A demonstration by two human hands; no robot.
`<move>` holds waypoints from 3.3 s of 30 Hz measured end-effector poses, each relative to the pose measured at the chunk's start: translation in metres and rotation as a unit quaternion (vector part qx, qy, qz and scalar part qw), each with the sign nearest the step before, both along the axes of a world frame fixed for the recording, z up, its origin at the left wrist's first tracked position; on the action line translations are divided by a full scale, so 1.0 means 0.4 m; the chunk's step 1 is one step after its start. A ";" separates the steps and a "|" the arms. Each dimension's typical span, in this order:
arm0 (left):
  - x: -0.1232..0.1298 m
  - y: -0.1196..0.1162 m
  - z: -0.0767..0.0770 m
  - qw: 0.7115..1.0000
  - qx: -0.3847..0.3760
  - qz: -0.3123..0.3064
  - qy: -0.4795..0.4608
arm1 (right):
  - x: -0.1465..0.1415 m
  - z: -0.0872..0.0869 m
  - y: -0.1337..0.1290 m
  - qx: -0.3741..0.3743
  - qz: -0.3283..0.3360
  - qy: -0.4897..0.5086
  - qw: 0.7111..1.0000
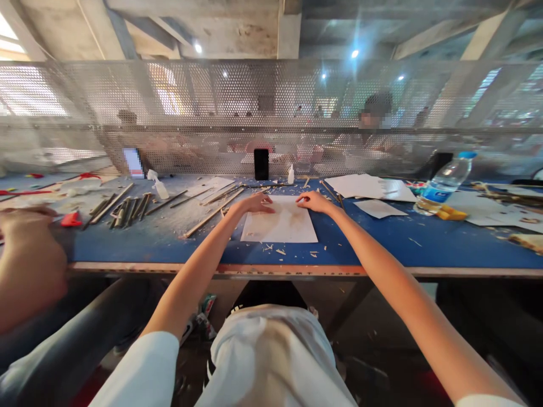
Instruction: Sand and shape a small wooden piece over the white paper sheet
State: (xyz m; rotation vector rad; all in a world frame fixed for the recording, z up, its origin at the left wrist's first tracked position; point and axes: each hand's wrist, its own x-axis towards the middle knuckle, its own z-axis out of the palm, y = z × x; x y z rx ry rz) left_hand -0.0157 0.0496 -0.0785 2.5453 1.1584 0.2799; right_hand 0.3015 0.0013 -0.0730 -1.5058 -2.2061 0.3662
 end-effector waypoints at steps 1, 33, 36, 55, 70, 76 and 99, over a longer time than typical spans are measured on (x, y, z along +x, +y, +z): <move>0.000 0.000 0.000 1.000 0.001 0.001 0.001 | 0.000 0.000 0.001 0.001 0.000 -0.002 1.000; -0.005 0.027 -0.016 1.000 -0.017 -0.010 -0.008 | -0.012 -0.004 -0.001 0.027 0.014 -0.020 0.999; -0.006 0.029 -0.018 0.999 -0.029 -0.014 -0.014 | -0.015 0.001 -0.003 0.038 -0.005 -0.034 0.999; -0.003 0.030 -0.017 1.000 -0.016 -0.025 -0.004 | -0.011 0.004 -0.004 0.016 0.017 -0.027 0.999; -0.002 0.022 -0.016 0.998 -0.046 -0.034 -0.028 | 0.002 0.010 -0.005 -0.003 0.040 -0.005 0.999; -0.005 0.024 -0.016 0.997 -0.051 -0.040 -0.031 | -0.025 0.005 -0.008 -0.024 0.049 0.012 0.998; -0.003 0.027 -0.021 0.998 -0.032 -0.041 -0.037 | -0.028 -0.011 -0.009 -0.005 0.017 0.076 0.997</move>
